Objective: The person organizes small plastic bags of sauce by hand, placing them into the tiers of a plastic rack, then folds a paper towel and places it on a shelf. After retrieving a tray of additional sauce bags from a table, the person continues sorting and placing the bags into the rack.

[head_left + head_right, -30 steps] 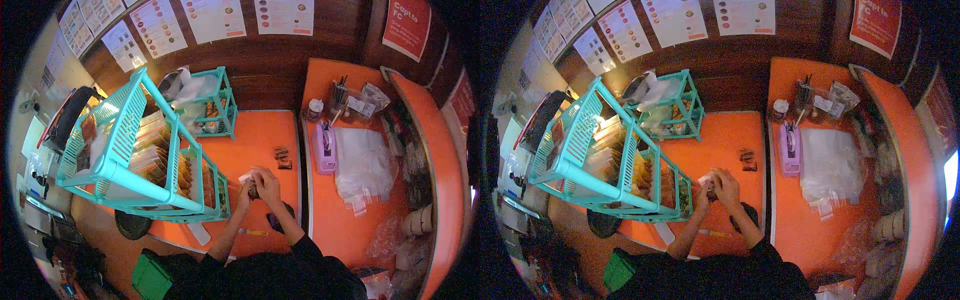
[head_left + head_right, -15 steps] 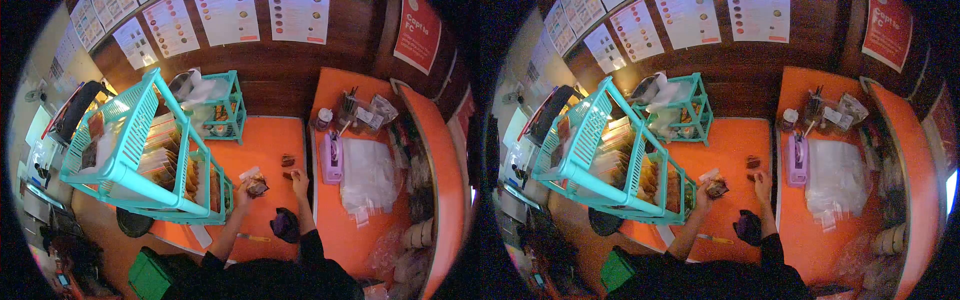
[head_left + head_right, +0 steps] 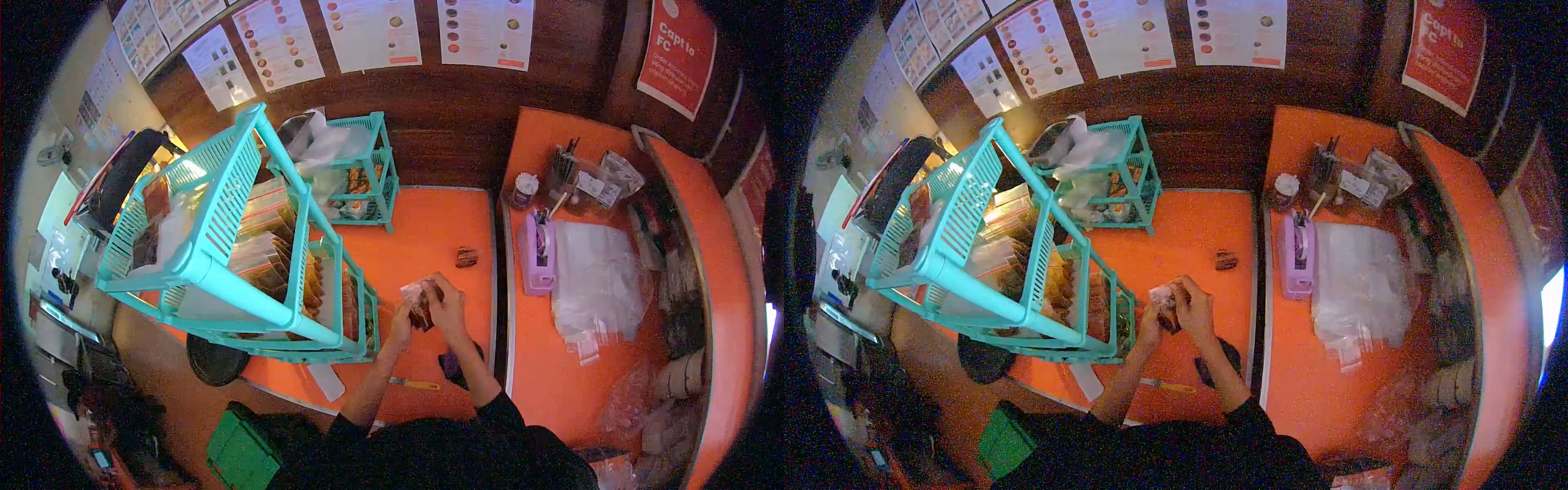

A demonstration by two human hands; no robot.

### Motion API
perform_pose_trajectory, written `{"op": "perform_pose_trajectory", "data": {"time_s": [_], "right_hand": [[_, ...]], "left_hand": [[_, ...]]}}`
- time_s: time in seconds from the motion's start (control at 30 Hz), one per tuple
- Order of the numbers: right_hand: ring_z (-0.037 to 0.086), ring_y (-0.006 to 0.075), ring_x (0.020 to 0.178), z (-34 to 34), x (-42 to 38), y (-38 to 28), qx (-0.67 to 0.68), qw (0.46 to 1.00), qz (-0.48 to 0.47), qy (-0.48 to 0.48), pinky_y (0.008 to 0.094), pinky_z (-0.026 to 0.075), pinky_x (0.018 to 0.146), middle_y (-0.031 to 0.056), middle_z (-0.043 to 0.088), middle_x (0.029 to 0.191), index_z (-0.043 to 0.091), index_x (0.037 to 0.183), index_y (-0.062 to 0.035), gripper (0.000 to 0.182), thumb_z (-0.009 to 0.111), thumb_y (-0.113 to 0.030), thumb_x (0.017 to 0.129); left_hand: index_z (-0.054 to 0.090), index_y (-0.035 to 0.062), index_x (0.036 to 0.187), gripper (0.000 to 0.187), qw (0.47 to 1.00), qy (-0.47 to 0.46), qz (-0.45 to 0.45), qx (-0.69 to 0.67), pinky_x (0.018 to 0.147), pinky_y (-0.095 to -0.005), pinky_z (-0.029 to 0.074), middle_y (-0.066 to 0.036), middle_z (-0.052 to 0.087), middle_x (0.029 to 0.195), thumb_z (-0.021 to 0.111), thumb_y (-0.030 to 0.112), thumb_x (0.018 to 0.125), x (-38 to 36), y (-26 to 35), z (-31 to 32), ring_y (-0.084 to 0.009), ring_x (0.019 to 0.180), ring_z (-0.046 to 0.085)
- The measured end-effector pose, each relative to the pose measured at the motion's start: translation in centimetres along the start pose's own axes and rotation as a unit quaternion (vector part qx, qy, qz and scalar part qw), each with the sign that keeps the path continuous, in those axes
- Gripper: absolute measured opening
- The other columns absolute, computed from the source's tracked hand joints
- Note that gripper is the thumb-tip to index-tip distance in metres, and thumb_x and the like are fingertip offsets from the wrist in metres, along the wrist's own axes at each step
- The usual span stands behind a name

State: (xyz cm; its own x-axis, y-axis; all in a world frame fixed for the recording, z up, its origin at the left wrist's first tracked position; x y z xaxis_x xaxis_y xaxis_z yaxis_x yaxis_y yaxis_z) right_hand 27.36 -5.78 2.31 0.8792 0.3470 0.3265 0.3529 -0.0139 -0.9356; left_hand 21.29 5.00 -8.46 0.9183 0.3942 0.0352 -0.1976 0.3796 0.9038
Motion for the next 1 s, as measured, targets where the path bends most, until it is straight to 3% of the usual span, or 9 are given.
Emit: {"op": "perform_pose_trajectory", "data": {"time_s": [0.17,0.23,0.33,0.47,0.53,0.67,0.73,0.83,1.0], "right_hand": [[0.061,0.0193,0.058,0.1,-0.4,0.4,-0.06,0.998,-0.02,0.021,0.0315,0.046,0.054,0.0132,0.058,0.066,0.06,0.091,-0.003,0.007,0.056,-0.008,0.089],[0.064,0.0288,0.062,0.0,-0.3,-0.1,-0.11,0.99,-0.074,0.039,0.0326,0.047,0.054,0.0165,0.06,0.068,0.059,0.093,-0.0036,0.007,0.055,-0.007,0.088],[0.063,0.0348,0.066,-0.1,-0.3,0.0,-0.13,0.99,-0.05,0.03,0.0339,0.047,0.054,0.0188,0.06,0.072,0.058,0.094,-0.0039,0.007,0.056,-0.007,0.088],[0.063,0.035,0.066,-0.1,-0.5,0.1,-0.157,0.983,-0.085,0.044,0.0357,0.048,0.055,0.0191,0.06,0.074,0.057,0.094,-0.0045,0.008,0.056,-0.007,0.087],[0.063,0.0347,0.067,0.0,-0.6,0.4,-0.176,0.98,-0.073,0.048,0.0379,0.048,0.055,0.0187,0.06,0.075,0.056,0.096,-0.0047,0.009,0.054,-0.009,0.089],[0.062,0.0355,0.073,-0.7,-0.2,1.5,-0.227,0.973,-0.028,0.042,0.0413,0.048,0.06,0.0194,0.061,0.078,0.057,0.099,-0.0047,0.013,0.052,-0.013,0.09],[0.058,0.0384,0.091,-3.2,2.0,3.2,-0.3,0.948,0.004,0.107,0.0444,0.046,0.072,0.0207,0.059,0.097,0.058,0.101,-0.0056,0.016,0.051,-0.014,0.089],[0.049,0.0413,0.105,-6.5,5.6,7.8,-0.401,0.913,0.02,0.073,0.0476,0.041,0.084,0.0204,0.051,0.115,0.06,0.1,-0.0067,0.019,0.055,-0.013,0.084],[0.047,0.038,0.109,-7.4,9.5,14.4,-0.491,0.857,-0.157,-0.024,0.0503,0.038,0.089,0.0174,0.051,0.116,0.066,0.092,-0.0077,0.018,0.062,-0.012,0.075]], "left_hand": [[0.056,0.0115,0.091,0.051,0.997,0.055,-0.046,-0.006,0.045,-0.023,0.041,0.002,0.054,0.065,0.026,0.052,0.098,-0.8,2.1,2.4,-0.0077,0.054,0.052],[0.056,0.0121,0.095,0.052,0.996,0.073,-0.05,-0.024,0.044,-0.0215,0.04,0.002,0.054,0.064,0.024,0.054,0.098,-0.6,2.6,3.1,-0.0072,0.053,0.051],[0.057,0.0118,0.092,0.056,0.997,0.028,-0.066,-0.03,0.043,-0.0223,0.04,0.002,0.055,0.067,0.023,0.056,0.097,-0.3,2.0,2.6,-0.0074,0.054,0.051],[0.059,0.0113,0.09,0.05,0.995,0.045,-0.086,-0.034,0.047,-0.0228,0.04,0.003,0.055,0.07,0.031,0.052,0.097,-0.1,0.5,1.4,-0.0066,0.057,0.051],[0.059,0.0073,0.109,0.041,0.994,0.024,-0.083,0.072,0.064,-0.0251,0.045,0.0,0.062,0.086,0.044,0.044,0.096,-0.3,1.2,1.5,-0.0113,0.073,0.058],[0.061,0.0049,0.093,0.035,0.992,0.093,-0.078,0.037,0.056,-0.0218,0.04,0.003,0.057,0.074,0.05,0.038,0.095,0.0,1.7,1.9,-0.0056,0.064,0.053],[0.06,0.0017,0.097,0.039,0.993,0.11,-0.036,-0.033,0.056,-0.0235,0.046,-0.001,0.06,0.079,0.049,0.039,0.095,0.8,-0.8,-0.9,-0.0085,0.066,0.058],[0.059,0.0003,0.101,0.041,0.991,0.105,-0.055,-0.06,0.057,-0.0265,0.052,-0.005,0.063,0.083,0.049,0.04,0.095,0.4,2.4,0.5,-0.0121,0.068,0.062],[0.058,-0.001,0.103,0.043,0.994,0.091,-0.053,-0.014,0.058,-0.0288,0.055,-0.007,0.064,0.086,0.048,0.04,0.095,0.3,2.4,-0.2,-0.0146,0.069,0.065]]}}
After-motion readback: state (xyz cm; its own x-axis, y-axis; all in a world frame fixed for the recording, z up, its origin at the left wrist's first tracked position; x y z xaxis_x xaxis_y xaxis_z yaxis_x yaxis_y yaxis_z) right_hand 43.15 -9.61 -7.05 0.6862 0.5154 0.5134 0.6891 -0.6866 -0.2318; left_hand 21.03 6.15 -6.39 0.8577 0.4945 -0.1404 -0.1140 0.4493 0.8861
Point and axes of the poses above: each hand's wrist, its own x-axis towards the middle knuckle, its own z-axis out of the palm, y = z × x, the point moved 4 cm from there along x, towards the middle knuckle
